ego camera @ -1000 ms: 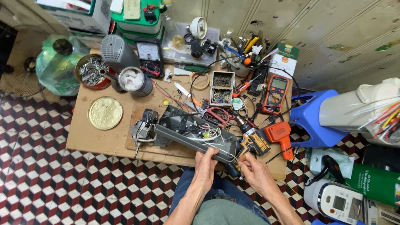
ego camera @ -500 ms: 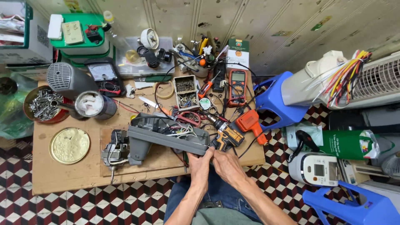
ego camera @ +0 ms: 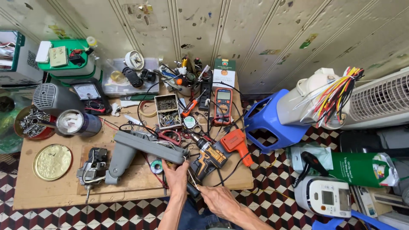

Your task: Repair a hand blender motor and housing using various electronics tools.

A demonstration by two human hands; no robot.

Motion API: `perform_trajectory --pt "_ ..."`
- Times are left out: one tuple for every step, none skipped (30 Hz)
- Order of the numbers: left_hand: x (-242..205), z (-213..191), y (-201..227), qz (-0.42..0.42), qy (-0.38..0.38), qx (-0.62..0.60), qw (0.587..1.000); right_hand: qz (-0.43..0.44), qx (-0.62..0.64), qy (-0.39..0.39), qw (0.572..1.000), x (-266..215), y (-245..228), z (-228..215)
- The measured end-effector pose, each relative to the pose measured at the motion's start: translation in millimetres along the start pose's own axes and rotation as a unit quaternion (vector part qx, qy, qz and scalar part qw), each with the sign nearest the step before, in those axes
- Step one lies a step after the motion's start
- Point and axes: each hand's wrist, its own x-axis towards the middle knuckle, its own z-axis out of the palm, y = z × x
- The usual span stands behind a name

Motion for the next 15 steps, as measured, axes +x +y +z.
perform_trajectory --pt "-6 2 5 0.004 0.003 -0.003 1.000 -0.005 -0.001 -0.002 1.000 -4 12 -1" --pt "-11 5 12 -0.029 0.003 -0.044 0.999 0.005 -0.009 -0.024 1.000 -6 23 -3" --pt "-14 7 19 -0.062 0.003 -0.085 0.995 0.015 -0.016 -0.047 0.999 -6 33 -4" --pt "-18 11 23 -0.061 0.005 -0.088 0.994 0.012 -0.018 -0.050 0.999 -6 40 -7" --pt "-22 14 28 -0.071 0.010 -0.076 0.995 0.018 -0.033 -0.078 0.996 -4 46 -9" --pt "-25 12 36 -0.079 0.020 -0.063 0.995 0.017 -0.045 -0.108 0.993 0 50 -9" --pt "-21 15 27 -0.075 0.028 -0.066 0.995 0.009 -0.045 -0.113 0.992 4 52 -17" --pt "-18 12 18 -0.094 0.028 -0.069 0.993 0.000 -0.019 -0.139 0.990 10 53 -22" --pt "-15 8 10 -0.113 0.028 -0.072 0.991 -0.009 0.006 -0.165 0.986 17 53 -26" --pt "-12 0 -1 -0.111 0.045 -0.080 0.990 -0.020 0.005 -0.180 0.983 26 63 -28" --pt "-10 -8 -12 -0.124 0.030 -0.049 0.991 0.027 0.005 -0.129 0.991 36 72 -30" --pt "-6 -13 -23 -0.137 0.011 -0.018 0.990 0.074 0.004 -0.074 0.994 47 83 -32" --pt "-7 -12 -20 -0.135 0.025 -0.025 0.990 0.065 0.002 -0.087 0.994 66 105 -46" --pt "-9 -12 -19 -0.152 0.016 -0.002 0.988 0.121 0.038 0.009 0.992 81 126 -57" --pt "-12 -12 -17 -0.169 0.008 0.021 0.985 0.178 0.072 0.103 0.976 98 147 -67"
